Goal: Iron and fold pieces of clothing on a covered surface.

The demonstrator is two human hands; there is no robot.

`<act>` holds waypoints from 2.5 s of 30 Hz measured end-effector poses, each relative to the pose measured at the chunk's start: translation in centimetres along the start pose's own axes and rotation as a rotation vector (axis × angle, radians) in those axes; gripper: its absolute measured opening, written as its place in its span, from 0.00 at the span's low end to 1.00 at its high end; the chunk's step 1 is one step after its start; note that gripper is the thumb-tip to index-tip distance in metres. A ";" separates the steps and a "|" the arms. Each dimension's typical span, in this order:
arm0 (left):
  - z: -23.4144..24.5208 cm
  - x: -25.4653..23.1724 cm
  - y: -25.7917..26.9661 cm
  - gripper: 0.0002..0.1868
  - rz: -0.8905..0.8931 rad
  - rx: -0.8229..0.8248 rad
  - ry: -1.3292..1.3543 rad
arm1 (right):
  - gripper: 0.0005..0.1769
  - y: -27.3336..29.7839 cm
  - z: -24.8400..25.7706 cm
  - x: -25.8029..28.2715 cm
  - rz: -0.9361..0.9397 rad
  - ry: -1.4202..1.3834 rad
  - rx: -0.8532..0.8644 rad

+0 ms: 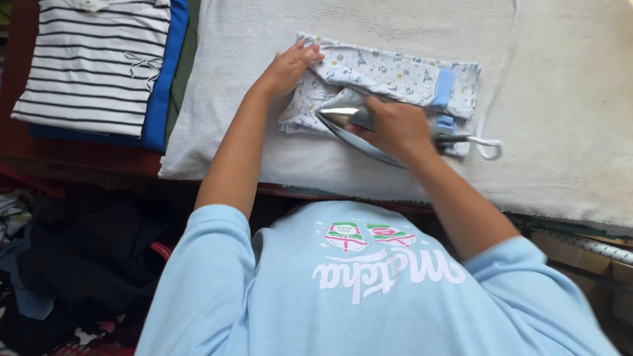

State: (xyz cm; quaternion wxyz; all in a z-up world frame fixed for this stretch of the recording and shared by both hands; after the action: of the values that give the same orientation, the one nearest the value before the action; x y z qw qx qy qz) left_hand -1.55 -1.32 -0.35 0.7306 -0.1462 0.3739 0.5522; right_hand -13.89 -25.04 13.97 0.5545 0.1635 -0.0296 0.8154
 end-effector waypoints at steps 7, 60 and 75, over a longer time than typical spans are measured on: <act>-0.2 2.3 -2.3 0.32 -0.029 0.085 0.266 | 0.33 -2.7 0.3 4.1 -0.040 -0.109 0.020; -0.1 0.9 3.1 0.42 0.037 -0.483 0.964 | 0.36 -6.0 -9.6 -2.4 0.064 -0.358 -0.388; -3.1 -8.1 5.0 0.39 0.082 -0.214 -0.594 | 0.41 -4.8 -9.3 -3.7 -0.037 -0.264 -0.468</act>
State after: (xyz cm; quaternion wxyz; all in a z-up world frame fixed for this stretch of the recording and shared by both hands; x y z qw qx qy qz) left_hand -8.19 -7.20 4.27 0.7655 -0.0397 0.0895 0.6359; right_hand -10.50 -24.35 3.45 0.5833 0.1362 -0.2865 0.7477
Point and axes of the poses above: each hand's wrist, its own y-axis away from the middle knuckle, its own z-axis out of the back of the hand, x = y × z, the point moved 3 cm from there along -y, towards the middle knuckle, and after that the axes turned 10 degrees about -y, right-handed, at the moved point
